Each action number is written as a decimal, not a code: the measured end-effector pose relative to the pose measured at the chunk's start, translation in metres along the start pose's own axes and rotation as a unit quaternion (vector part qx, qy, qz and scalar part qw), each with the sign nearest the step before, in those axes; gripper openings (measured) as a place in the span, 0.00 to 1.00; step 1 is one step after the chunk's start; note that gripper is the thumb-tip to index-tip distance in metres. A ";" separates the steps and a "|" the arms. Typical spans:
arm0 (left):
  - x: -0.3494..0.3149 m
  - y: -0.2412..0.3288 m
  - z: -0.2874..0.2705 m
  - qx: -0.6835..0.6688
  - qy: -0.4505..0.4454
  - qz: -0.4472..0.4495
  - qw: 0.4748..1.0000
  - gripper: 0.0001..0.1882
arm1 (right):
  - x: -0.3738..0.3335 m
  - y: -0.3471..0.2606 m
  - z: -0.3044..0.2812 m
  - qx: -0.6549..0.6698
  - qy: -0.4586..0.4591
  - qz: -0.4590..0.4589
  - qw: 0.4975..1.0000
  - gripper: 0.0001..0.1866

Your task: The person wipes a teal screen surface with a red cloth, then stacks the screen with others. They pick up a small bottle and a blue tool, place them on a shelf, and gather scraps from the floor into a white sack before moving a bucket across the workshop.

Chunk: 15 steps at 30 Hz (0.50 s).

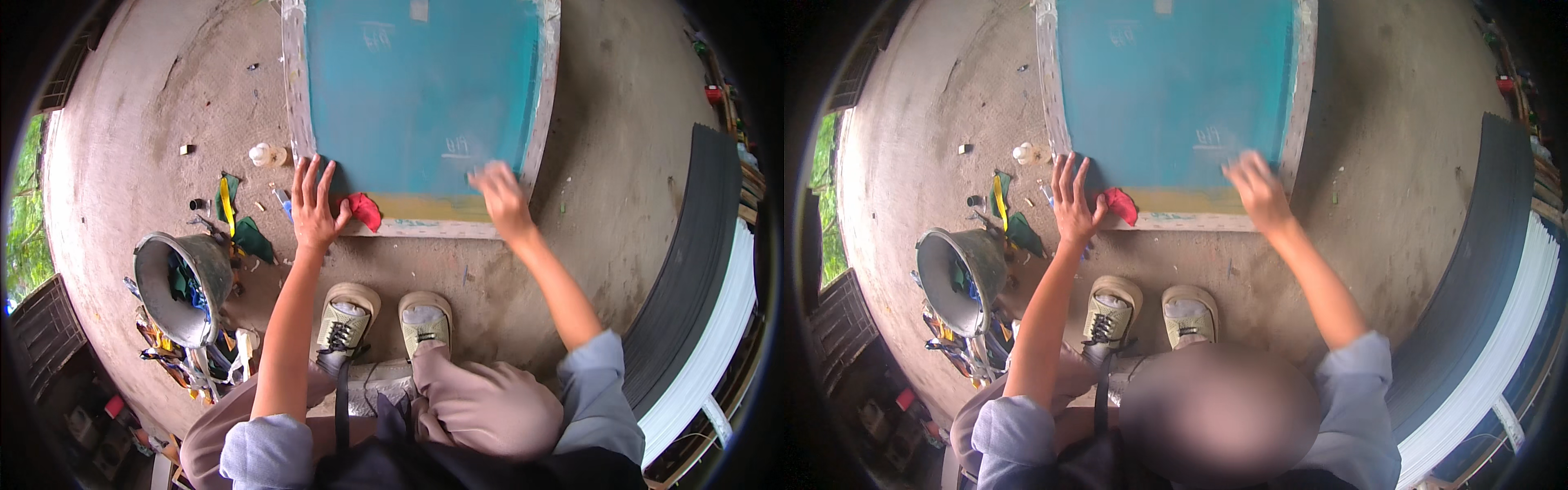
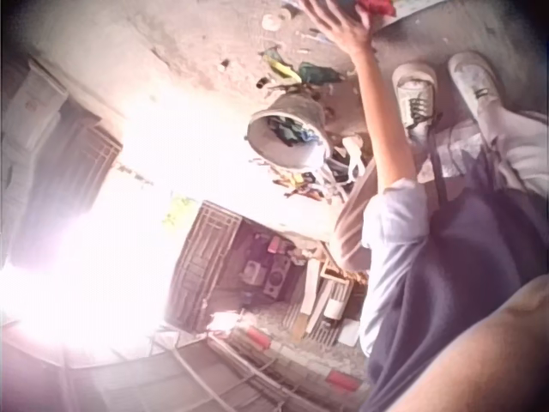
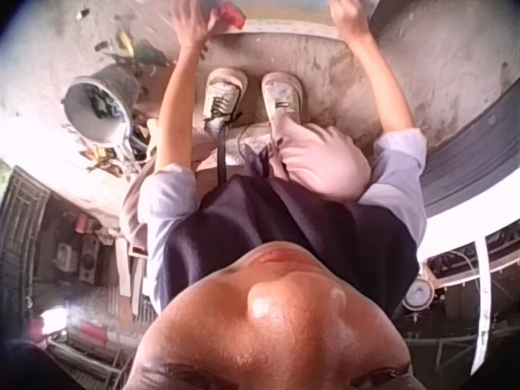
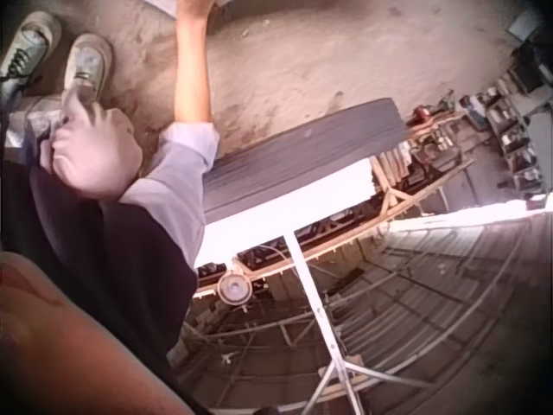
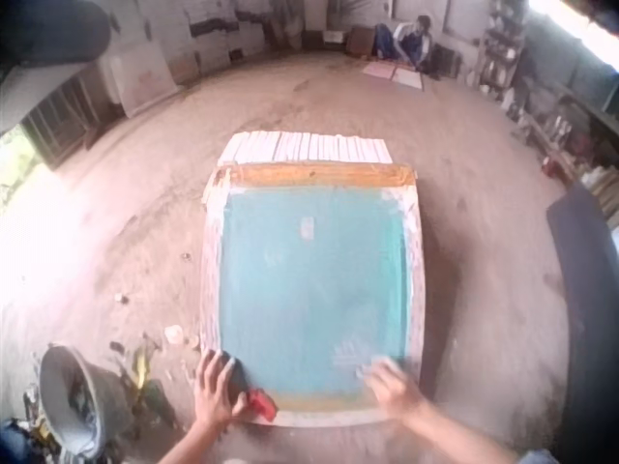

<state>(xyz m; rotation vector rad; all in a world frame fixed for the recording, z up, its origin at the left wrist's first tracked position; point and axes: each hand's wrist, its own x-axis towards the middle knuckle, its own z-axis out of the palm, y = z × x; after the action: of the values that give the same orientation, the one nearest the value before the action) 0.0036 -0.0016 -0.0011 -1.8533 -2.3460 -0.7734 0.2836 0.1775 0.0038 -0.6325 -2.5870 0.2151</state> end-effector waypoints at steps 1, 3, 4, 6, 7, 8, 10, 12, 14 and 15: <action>0.001 0.000 -0.001 0.004 -0.001 0.000 1.000 0.34 | 0.039 0.000 -0.005 -0.017 0.014 0.021 1.000 0.16; 0.003 0.002 -0.001 -0.001 -0.008 -0.008 1.000 0.34 | 0.083 0.001 -0.007 0.021 0.040 0.036 0.998 0.17; 0.002 0.002 -0.002 -0.002 -0.013 -0.015 1.000 0.34 | 0.091 0.001 -0.008 0.038 0.053 0.044 0.997 0.18; 0.000 0.001 -0.005 -0.003 -0.011 -0.010 1.000 0.35 | 0.041 0.002 -0.006 0.043 0.013 0.015 0.999 0.17; -0.001 0.000 -0.002 -0.006 -0.013 -0.008 1.000 0.34 | 0.019 0.006 -0.007 0.042 -0.011 0.002 0.999 0.17; 0.000 -0.002 0.001 -0.005 -0.004 -0.004 1.000 0.34 | 0.019 0.010 -0.008 0.043 -0.017 -0.003 0.999 0.17; -0.003 0.001 -0.001 0.001 -0.001 -0.002 1.000 0.34 | 0.016 0.001 -0.018 0.051 -0.038 -0.001 0.998 0.16; 0.002 0.002 0.000 0.014 0.008 0.000 1.000 0.32 | 0.069 0.006 -0.013 0.028 0.021 0.036 0.999 0.16; 0.002 0.002 -0.002 0.015 -0.004 -0.005 1.000 0.33 | 0.084 0.001 -0.016 0.016 0.043 0.067 0.997 0.15; 0.002 0.000 -0.004 0.017 -0.007 -0.010 1.000 0.33 | 0.075 -0.001 -0.017 0.017 0.036 0.073 0.997 0.15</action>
<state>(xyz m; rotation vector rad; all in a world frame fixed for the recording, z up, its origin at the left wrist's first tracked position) 0.0022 -0.0011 0.0030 -1.8299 -2.3745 -0.7206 0.2320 0.2129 0.0490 -0.8037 -2.4651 0.2769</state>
